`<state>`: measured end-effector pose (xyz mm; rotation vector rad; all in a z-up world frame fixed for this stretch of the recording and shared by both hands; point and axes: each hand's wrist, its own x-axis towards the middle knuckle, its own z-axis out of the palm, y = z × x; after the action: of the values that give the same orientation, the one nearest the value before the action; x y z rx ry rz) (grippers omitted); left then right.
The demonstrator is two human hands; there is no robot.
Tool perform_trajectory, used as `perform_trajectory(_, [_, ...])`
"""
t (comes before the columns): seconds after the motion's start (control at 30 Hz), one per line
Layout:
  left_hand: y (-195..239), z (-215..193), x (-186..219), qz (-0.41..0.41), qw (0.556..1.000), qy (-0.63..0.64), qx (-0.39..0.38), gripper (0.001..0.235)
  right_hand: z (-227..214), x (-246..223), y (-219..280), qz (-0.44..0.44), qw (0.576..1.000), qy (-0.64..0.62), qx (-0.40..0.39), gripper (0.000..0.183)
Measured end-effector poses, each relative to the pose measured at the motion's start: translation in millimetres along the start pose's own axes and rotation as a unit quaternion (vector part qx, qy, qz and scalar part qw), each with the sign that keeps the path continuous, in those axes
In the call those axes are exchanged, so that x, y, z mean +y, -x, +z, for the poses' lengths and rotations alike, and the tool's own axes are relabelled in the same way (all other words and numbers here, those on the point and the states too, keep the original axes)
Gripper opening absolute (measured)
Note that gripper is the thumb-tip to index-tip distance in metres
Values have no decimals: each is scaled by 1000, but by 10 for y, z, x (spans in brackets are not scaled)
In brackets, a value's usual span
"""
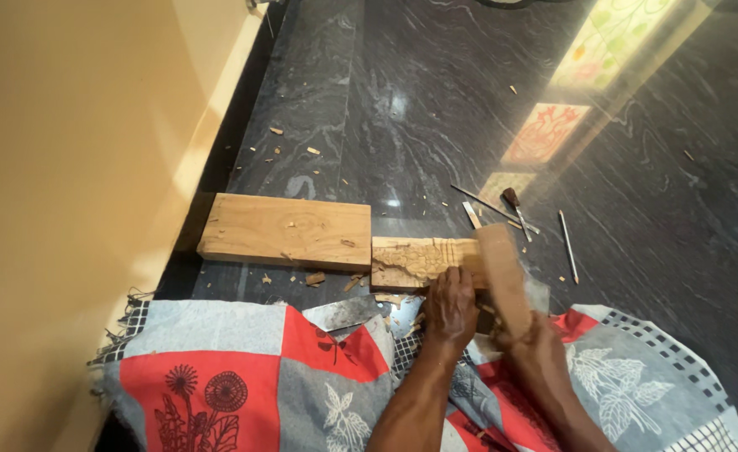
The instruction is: The person carves a rectangular wooden plank using a chisel and mallet, striking the chisel repeatedly to remove wood shavings and shape the surface. The person occasionally pauses to clear debris from the carved area.
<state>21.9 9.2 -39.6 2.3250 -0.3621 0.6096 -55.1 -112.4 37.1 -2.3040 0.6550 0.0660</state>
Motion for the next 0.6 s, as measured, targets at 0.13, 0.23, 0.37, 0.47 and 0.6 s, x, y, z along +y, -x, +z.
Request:
perform_trajectory(0.13, [19, -40, 21, 5, 1000, 17, -2, 28, 44, 71, -47, -20, 998, -53, 31, 41])
perform_trajectory(0.23, [6, -51, 8, 5, 1000, 19, -7, 32, 63, 106, -105, -72, 996, -44, -6, 45])
perform_trajectory(0.37, [14, 0, -14, 6, 999, -5, -52, 27, 47, 134, -97, 34, 995, -96, 15, 39])
perform_trajectory(0.47, [9, 27, 7, 70, 993, -51, 80, 41, 23, 102, -80, -4, 996, -79, -39, 42])
perform_trajectory(0.6, [-118, -72, -86, -59, 993, -31, -93, 33, -25, 57, -97, 37, 985, -165, -26, 29])
